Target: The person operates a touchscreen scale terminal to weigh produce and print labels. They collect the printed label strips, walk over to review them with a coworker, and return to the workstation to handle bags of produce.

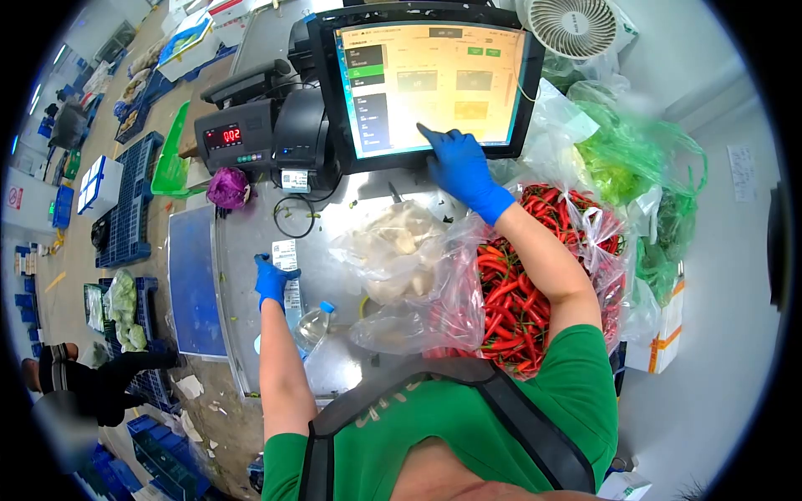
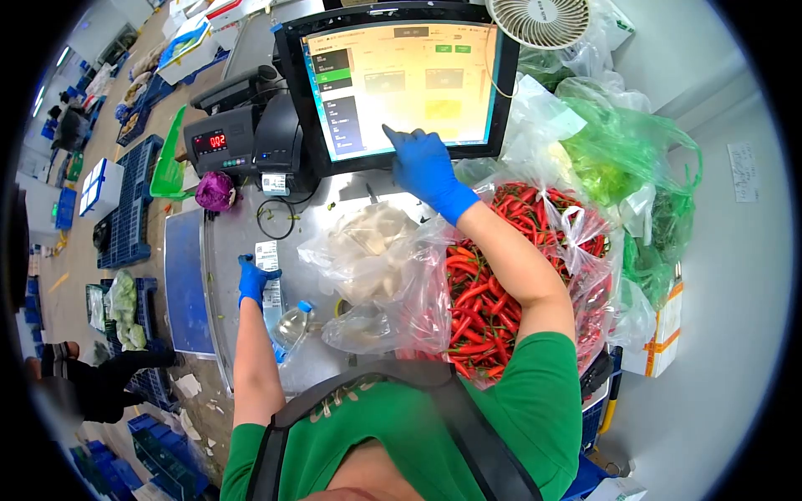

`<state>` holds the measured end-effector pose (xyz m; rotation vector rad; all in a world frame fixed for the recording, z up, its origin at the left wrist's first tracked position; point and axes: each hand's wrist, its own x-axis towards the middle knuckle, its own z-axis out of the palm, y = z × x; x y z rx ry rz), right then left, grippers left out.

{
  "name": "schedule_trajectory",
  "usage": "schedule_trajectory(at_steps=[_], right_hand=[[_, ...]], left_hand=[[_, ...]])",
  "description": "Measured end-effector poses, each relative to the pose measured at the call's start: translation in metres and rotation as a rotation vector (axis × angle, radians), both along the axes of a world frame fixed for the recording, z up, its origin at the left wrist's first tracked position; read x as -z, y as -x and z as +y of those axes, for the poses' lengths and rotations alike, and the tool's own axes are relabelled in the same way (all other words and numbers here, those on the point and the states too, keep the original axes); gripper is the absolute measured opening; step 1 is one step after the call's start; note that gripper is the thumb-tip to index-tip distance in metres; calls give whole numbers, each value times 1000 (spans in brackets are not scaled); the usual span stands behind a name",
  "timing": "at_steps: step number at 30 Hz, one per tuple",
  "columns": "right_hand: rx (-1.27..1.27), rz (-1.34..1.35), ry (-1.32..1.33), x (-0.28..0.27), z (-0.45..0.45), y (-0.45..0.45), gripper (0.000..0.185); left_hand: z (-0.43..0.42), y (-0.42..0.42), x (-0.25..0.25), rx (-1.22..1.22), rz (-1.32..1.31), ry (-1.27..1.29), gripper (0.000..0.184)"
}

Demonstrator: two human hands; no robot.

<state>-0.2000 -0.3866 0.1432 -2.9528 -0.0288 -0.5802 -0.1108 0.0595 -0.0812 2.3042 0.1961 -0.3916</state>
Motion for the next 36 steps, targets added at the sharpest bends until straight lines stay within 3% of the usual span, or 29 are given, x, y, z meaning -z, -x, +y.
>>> schedule_trajectory(at_steps=[6, 11, 19, 26, 36], right_hand=[[89, -131, 17, -5, -25, -20, 57], [159, -84, 17, 6, -35, -18, 28], [162, -110, 6, 2, -38, -22, 26], [180, -127, -25, -2, -39, -34, 24], [150, -187, -15, -2, -40, -41, 22]], left_hand=[[-11, 7, -25, -33, 32, 125, 92], [-11, 4, -22, -27, 54, 156, 91], [-5, 2, -11, -37, 64, 153, 94], [-14, 7, -34, -24, 56, 40, 97], [-11, 4, -25, -41, 83, 102, 95]])
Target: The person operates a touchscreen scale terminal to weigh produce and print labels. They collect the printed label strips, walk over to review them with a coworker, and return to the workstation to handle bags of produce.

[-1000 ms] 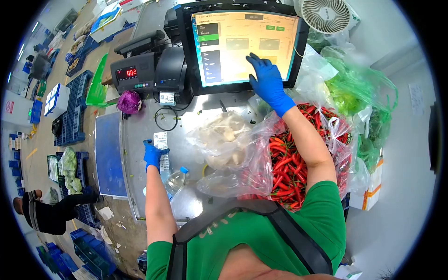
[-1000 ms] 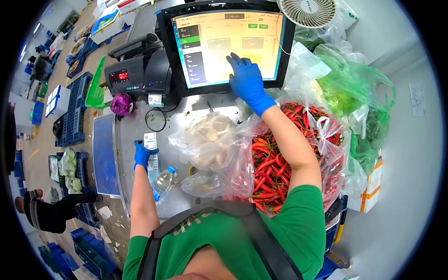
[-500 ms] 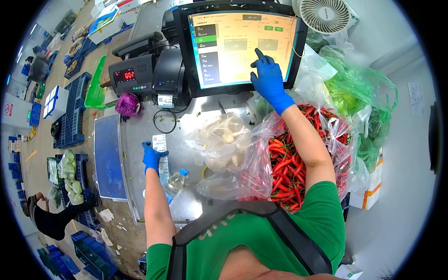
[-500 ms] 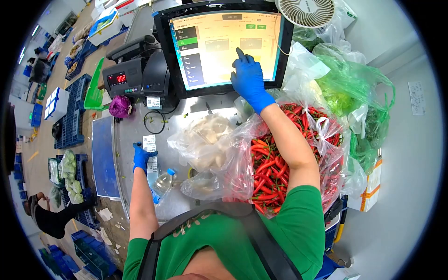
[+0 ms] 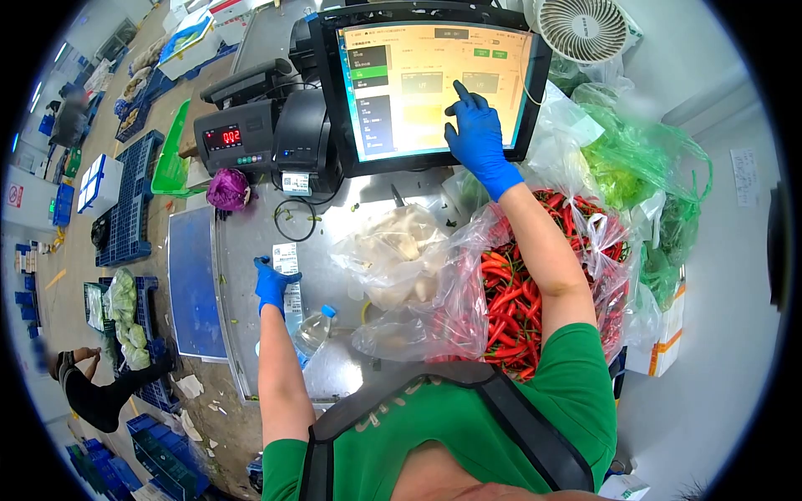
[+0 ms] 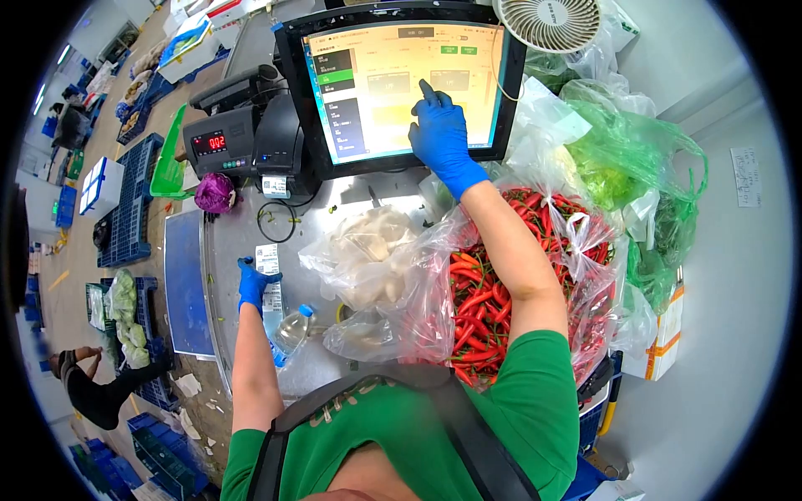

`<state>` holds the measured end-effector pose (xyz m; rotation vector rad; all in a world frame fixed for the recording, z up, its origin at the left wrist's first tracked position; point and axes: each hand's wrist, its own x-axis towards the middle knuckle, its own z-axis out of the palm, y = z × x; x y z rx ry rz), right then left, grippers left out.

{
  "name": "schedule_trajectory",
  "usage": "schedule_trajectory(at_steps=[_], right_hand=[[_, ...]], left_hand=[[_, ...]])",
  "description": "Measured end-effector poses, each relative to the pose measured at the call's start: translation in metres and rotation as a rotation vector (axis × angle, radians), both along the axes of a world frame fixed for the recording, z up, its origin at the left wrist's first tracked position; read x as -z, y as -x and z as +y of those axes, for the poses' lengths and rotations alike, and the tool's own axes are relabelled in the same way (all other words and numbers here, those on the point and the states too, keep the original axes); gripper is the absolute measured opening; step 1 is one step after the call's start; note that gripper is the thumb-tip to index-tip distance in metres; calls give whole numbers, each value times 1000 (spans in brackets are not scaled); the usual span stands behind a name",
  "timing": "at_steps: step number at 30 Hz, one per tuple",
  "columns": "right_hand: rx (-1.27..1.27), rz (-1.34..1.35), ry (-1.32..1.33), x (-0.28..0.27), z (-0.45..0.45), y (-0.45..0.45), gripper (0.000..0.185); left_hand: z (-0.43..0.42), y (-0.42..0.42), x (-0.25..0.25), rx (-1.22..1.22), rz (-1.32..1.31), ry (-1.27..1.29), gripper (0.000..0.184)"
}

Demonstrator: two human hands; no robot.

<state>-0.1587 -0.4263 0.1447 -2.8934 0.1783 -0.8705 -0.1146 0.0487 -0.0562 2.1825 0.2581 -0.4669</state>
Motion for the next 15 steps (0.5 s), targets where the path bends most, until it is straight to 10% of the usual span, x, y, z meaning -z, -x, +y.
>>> schedule_trajectory(at_steps=[15], right_hand=[[-101, 2, -1, 1, 23, -11, 21]], left_hand=[[-7, 4, -15, -10, -21, 16, 94]])
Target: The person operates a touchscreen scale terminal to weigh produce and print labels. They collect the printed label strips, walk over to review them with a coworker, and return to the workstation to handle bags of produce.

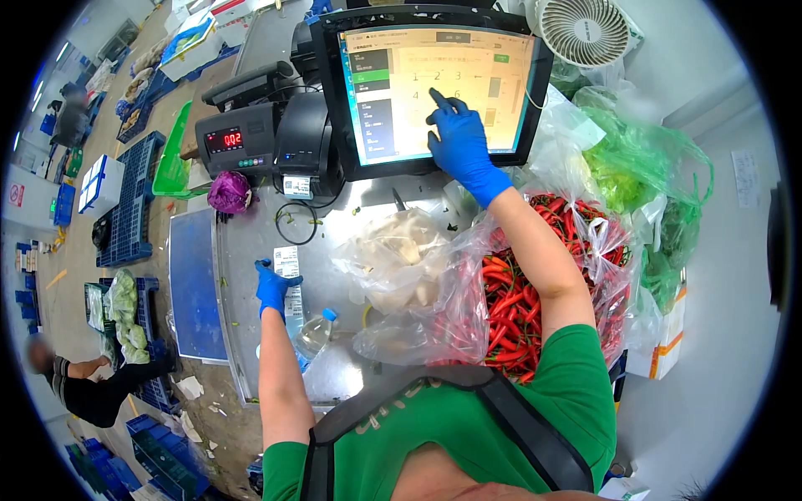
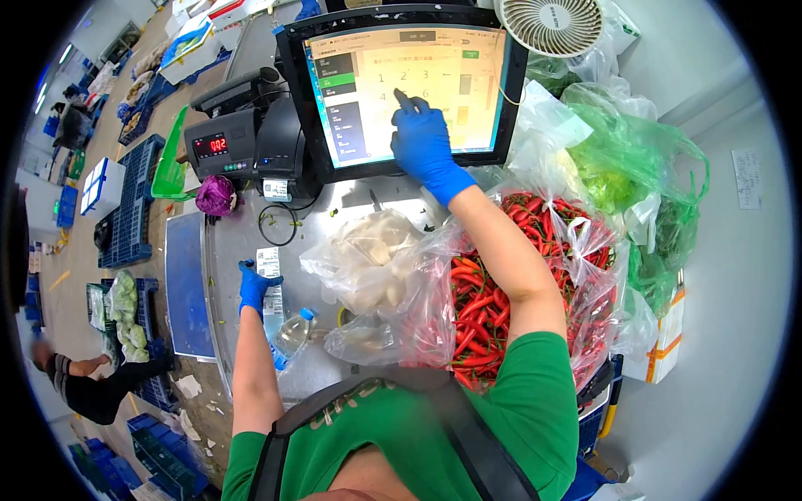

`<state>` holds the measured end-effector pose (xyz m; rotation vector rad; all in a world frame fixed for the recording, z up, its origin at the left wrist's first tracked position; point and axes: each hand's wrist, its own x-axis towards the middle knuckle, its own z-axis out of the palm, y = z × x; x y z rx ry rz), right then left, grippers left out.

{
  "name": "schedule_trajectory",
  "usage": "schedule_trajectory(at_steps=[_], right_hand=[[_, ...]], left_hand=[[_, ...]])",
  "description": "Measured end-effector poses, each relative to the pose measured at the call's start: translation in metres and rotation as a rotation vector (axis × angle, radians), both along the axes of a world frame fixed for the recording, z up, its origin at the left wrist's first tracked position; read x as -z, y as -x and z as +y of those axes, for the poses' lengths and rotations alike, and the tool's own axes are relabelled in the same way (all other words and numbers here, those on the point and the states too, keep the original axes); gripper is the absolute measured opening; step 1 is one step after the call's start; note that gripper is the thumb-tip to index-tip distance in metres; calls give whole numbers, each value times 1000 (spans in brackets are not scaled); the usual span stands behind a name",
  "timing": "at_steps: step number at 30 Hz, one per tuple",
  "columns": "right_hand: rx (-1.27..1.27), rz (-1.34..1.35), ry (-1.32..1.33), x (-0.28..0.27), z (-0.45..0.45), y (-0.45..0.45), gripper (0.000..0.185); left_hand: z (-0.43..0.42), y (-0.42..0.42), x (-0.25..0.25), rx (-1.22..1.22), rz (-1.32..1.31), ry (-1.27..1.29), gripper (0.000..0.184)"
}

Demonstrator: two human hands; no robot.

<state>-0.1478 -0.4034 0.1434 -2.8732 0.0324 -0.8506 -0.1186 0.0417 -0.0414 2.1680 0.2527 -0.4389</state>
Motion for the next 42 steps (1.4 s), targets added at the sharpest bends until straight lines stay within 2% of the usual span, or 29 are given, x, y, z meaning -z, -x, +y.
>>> schedule_trajectory(at_steps=[5, 8, 11, 13, 16, 20, 23, 26, 30, 33, 36, 40, 42], right_hand=[[22, -42, 72, -4, 8, -28, 22], [12, -1, 68, -2, 8, -32, 21], [-36, 61, 50, 2, 12, 1, 20], [-26, 98, 80, 15, 5, 27, 19], [159, 239, 144, 28, -15, 49, 20], [187, 271, 83, 43, -43, 48, 29], [140, 198, 149, 47, -39, 52, 29], [43, 201, 58, 26, -13, 59, 25], [-35, 276, 69, 10, 6, 61, 36], [4, 216, 103, 11, 3, 55, 38], [64, 177, 103, 11, -9, 45, 40], [100, 107, 44, 7, -25, 34, 42], [93, 77, -57, 2, -27, 30, 43]], left_hand=[[-3, 2, -4, 4, -22, 17, 94], [-5, 3, -10, 3, 8, -89, 94], [10, -2, 20, 6, -35, 77, 94], [12, -4, 25, 20, -35, 17, 94], [26, -14, 58, 27, -61, 26, 95], [16, -7, 33, 14, 3, 40, 95], [19, -9, 41, 26, -41, 61, 95], [18, -9, 36, 5, -10, 73, 95], [13, -5, 27, 18, -7, 33, 94], [17, -9, 36, 34, -44, 90, 93], [19, -9, 39, 27, -36, 1, 93], [17, -8, 37, 26, -23, 86, 93], [8, -3, 19, 1, 9, 87, 93]])
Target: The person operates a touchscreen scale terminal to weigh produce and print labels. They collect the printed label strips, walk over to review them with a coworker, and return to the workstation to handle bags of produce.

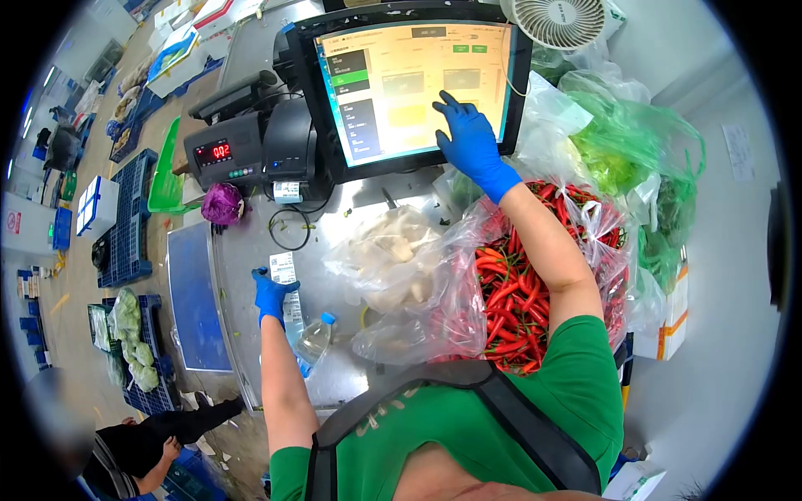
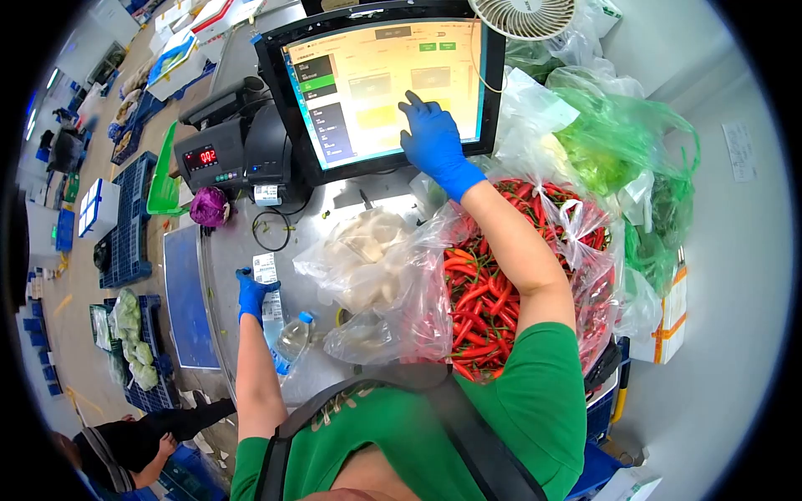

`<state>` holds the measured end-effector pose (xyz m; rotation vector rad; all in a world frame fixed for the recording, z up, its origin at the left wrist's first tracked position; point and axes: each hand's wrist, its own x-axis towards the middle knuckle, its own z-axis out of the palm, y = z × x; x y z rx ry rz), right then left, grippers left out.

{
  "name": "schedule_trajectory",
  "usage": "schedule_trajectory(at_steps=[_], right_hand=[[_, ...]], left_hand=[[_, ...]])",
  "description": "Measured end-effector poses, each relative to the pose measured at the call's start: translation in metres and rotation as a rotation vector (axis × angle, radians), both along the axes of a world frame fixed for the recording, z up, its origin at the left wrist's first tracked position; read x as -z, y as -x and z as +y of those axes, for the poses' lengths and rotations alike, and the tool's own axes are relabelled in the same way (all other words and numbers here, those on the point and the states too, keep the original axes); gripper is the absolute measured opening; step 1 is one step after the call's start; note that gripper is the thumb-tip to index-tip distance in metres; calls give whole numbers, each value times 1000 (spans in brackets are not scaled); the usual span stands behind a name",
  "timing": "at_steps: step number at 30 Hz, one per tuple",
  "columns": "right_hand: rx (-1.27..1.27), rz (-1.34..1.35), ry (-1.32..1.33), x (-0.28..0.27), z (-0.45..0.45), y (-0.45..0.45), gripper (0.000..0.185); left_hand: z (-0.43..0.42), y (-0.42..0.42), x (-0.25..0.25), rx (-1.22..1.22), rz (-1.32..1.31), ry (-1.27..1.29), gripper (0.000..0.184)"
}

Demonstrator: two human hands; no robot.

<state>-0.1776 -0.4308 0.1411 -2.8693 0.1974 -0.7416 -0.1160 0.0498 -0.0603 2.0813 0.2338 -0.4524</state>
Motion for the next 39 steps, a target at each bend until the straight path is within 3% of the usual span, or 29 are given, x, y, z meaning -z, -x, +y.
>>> schedule_trajectory(at_steps=[7, 13, 16, 26, 37, 39], right_hand=[[15, -19, -25, -5, 2, -7, 40], [-17, -48, -23, 0, -3, -8, 29], [-12, -34, -33, 0, -2, -7, 27], [14, -29, -31, -1, 0, -15, 22], [7, -76, 0, -5, 3, -30, 22], [7, -53, -3, -4, 1, -34, 22]], left_hand=[[16, -10, 31, 39, -78, -127, 97], [5, -3, 6, 58, -85, -163, 98], [15, -7, 28, 44, -103, -115, 97], [-10, 5, -24, 11, -20, -97, 93], [13, -8, 22, 13, 6, -83, 95], [4, -3, 4, -5, 19, -33, 95]])
